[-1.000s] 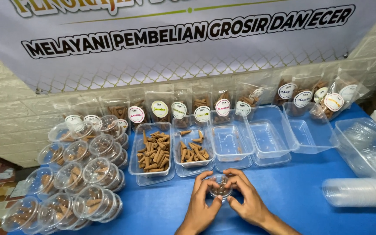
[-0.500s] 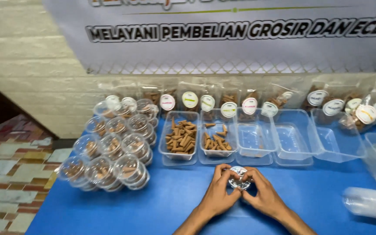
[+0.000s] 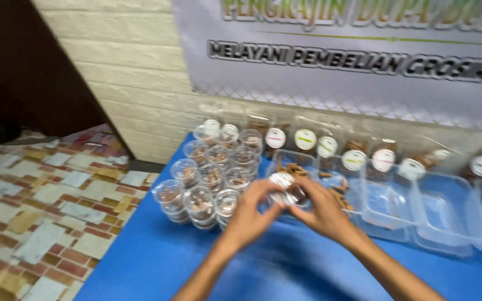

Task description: The person places small brown incense sticks into clear plastic cups, then seals each cup with a lid. The process is repeated multiple times, and finished cups are stacked on the table.

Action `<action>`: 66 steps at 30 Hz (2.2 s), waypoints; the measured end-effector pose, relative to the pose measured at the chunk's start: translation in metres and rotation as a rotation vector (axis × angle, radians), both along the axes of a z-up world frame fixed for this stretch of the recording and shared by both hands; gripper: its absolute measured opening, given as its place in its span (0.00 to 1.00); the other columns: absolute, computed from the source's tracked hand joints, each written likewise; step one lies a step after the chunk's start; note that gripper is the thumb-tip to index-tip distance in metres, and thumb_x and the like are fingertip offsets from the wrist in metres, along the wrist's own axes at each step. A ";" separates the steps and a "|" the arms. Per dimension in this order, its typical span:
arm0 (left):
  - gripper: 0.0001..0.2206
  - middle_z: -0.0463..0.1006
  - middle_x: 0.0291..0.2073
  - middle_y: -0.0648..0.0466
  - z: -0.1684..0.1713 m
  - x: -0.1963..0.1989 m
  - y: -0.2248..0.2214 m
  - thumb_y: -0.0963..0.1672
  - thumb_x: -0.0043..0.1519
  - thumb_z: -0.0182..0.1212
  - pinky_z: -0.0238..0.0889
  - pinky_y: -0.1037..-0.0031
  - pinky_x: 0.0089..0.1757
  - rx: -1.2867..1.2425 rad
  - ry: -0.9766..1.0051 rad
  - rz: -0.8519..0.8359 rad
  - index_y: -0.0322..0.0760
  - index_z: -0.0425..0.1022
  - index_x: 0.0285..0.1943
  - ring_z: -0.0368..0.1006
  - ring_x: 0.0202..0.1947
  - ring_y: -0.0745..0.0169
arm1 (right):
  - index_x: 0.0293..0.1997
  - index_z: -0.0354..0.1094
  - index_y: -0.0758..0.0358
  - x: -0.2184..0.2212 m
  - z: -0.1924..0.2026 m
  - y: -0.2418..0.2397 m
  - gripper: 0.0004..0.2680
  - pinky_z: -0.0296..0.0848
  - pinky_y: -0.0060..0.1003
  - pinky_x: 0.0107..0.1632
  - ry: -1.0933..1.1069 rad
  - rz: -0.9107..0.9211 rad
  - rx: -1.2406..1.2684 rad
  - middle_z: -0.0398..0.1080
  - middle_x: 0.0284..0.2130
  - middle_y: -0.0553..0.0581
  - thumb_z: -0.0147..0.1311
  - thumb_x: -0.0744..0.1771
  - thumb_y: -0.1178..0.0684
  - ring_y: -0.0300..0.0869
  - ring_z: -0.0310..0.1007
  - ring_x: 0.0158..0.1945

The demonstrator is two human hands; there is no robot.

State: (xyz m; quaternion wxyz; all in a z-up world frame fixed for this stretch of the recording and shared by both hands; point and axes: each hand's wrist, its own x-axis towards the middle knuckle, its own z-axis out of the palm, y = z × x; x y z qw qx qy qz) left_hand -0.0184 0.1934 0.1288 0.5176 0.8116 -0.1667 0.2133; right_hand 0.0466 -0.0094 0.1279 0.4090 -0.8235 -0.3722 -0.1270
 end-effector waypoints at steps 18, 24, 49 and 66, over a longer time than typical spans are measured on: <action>0.21 0.81 0.54 0.45 -0.005 0.206 0.248 0.47 0.52 0.72 0.72 0.63 0.54 -0.050 0.365 0.449 0.57 0.81 0.56 0.78 0.55 0.48 | 0.54 0.65 0.49 0.208 0.007 0.285 0.17 0.77 0.55 0.52 0.126 0.104 -0.121 0.74 0.50 0.65 0.63 0.61 0.54 0.59 0.78 0.50; 0.21 0.81 0.54 0.42 0.004 0.197 0.245 0.46 0.52 0.71 0.70 0.61 0.55 -0.066 0.379 0.448 0.52 0.81 0.57 0.77 0.56 0.45 | 0.55 0.66 0.47 0.217 0.001 0.293 0.17 0.77 0.51 0.55 0.191 0.087 -0.157 0.74 0.50 0.65 0.63 0.62 0.54 0.56 0.78 0.52; 0.22 0.75 0.59 0.34 0.030 0.159 0.245 0.49 0.55 0.71 0.68 0.55 0.57 -0.017 0.330 0.498 0.53 0.79 0.60 0.75 0.57 0.37 | 0.61 0.65 0.49 0.188 0.046 0.233 0.19 0.73 0.55 0.61 0.201 0.132 -0.134 0.69 0.57 0.75 0.61 0.63 0.56 0.62 0.74 0.57; 0.15 0.77 0.52 0.49 0.060 0.035 -0.039 0.39 0.59 0.65 0.55 0.55 0.63 0.124 -0.488 0.111 0.42 0.77 0.56 0.69 0.61 0.43 | 0.54 0.76 0.62 -0.003 0.036 -0.074 0.12 0.78 0.48 0.56 0.293 -0.029 0.235 0.80 0.47 0.65 0.60 0.65 0.59 0.53 0.81 0.52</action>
